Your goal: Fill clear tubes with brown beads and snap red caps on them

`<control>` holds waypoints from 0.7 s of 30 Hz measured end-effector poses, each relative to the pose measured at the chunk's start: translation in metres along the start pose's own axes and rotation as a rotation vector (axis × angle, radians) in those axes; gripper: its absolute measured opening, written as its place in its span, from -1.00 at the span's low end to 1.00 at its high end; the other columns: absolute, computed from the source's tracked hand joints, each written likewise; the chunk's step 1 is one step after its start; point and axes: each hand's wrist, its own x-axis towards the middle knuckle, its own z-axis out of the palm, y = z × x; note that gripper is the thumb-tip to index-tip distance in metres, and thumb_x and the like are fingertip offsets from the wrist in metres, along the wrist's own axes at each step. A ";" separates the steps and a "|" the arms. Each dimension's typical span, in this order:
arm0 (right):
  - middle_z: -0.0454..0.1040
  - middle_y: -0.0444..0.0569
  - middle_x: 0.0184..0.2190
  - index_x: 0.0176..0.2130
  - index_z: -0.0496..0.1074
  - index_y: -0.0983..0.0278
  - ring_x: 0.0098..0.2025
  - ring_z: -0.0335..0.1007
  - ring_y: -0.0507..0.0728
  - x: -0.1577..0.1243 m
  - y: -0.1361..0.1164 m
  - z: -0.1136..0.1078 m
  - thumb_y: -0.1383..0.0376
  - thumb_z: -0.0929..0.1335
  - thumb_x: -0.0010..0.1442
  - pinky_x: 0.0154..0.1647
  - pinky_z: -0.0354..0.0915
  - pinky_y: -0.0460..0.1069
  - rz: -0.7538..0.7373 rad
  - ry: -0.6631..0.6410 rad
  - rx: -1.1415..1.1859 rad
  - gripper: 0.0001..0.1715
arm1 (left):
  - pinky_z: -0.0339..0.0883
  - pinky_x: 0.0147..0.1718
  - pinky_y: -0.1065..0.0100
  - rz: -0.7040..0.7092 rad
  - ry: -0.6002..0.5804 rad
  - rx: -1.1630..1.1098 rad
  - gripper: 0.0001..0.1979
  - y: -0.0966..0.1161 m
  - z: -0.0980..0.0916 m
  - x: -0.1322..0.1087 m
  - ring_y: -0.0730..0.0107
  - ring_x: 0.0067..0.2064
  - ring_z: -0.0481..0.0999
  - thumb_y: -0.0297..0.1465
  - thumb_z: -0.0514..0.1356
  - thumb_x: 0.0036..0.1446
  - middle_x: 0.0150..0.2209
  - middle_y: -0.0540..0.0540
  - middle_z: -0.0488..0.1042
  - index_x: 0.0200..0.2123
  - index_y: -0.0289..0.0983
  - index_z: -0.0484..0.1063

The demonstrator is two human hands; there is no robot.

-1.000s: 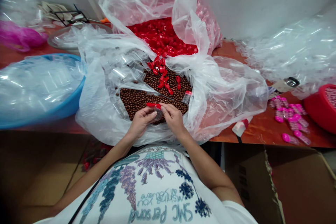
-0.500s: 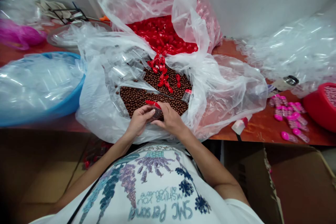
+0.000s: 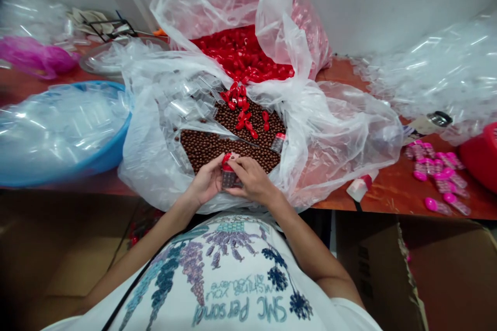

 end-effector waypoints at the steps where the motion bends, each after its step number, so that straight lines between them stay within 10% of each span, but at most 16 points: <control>1: 0.28 0.17 0.02 0.20 0.08 0.28 0.07 0.20 0.23 -0.001 -0.001 0.001 0.11 0.36 0.10 0.06 0.23 0.18 0.015 0.005 0.022 -0.23 | 0.42 -0.42 0.31 -0.008 0.005 0.016 -0.67 -0.001 0.001 0.000 0.30 -0.40 0.53 -0.21 0.14 0.10 -0.37 -0.12 0.54 -0.13 -0.28 0.47; 7: 0.22 0.18 0.11 0.26 -0.09 0.27 0.12 0.18 0.26 0.001 -0.004 -0.001 0.10 0.38 0.06 0.10 0.19 0.20 0.117 -0.003 0.036 -0.06 | 0.36 -0.54 0.33 -0.036 0.020 0.083 -0.67 -0.005 0.002 0.003 0.33 -0.52 0.48 -0.18 0.14 0.04 -0.49 -0.12 0.50 -0.23 -0.30 0.46; 21: 0.37 0.19 -0.04 0.09 0.24 0.36 0.00 0.27 0.27 0.002 0.012 -0.001 -0.04 0.37 0.01 0.01 0.21 0.16 0.006 -0.065 -0.128 -0.21 | 0.21 -0.65 0.46 0.095 0.155 0.123 -0.66 -0.030 0.007 0.015 0.51 -0.64 0.31 -0.11 0.15 0.01 -0.58 0.01 0.36 -0.34 -0.30 0.37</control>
